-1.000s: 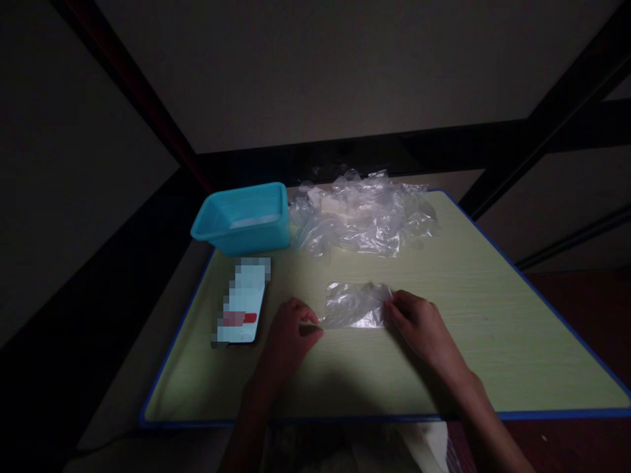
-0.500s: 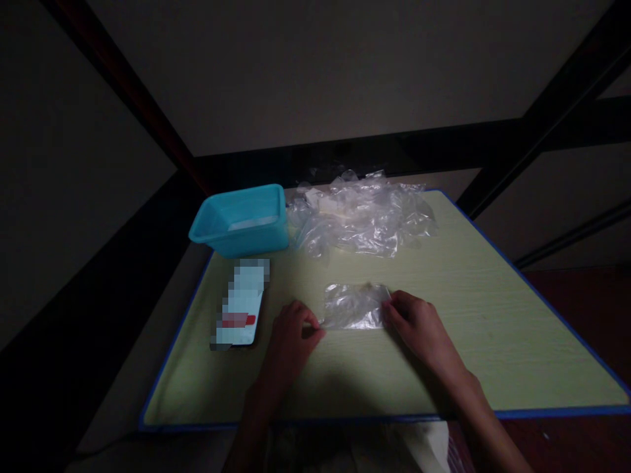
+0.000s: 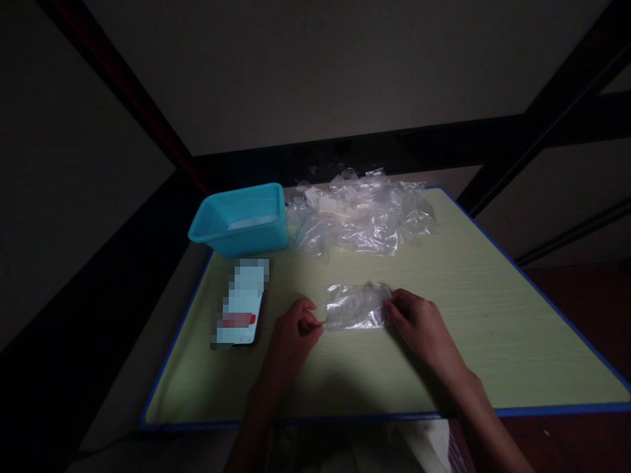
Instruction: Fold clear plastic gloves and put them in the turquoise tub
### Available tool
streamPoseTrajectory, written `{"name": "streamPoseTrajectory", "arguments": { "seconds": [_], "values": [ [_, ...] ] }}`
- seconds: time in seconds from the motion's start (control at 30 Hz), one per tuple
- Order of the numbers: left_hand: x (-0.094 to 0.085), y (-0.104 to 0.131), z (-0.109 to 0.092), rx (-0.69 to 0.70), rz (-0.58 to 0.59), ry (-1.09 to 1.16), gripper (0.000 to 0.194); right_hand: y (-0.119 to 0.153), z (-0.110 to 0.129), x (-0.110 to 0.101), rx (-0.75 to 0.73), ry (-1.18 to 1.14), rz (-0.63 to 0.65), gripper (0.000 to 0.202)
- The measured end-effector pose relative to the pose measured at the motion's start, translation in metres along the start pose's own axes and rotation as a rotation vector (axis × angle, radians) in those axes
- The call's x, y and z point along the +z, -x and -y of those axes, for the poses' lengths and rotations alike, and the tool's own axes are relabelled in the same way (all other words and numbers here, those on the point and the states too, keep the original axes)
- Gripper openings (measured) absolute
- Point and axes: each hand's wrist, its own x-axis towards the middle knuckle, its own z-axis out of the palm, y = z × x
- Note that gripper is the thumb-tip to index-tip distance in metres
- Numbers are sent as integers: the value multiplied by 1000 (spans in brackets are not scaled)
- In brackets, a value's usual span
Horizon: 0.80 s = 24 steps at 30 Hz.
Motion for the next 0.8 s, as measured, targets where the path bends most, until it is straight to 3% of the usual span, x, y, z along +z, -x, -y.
{"name": "streamPoseTrajectory", "arguments": {
  "seconds": [0.33,0.8],
  "values": [
    [4,0,-3,5,-46,-42,41,-1,2,-1,-1,60,-32,18],
    [2,4,-7,-7,-64,2,35,-1,0,3,-13,120,-63,15]
  ]
}}
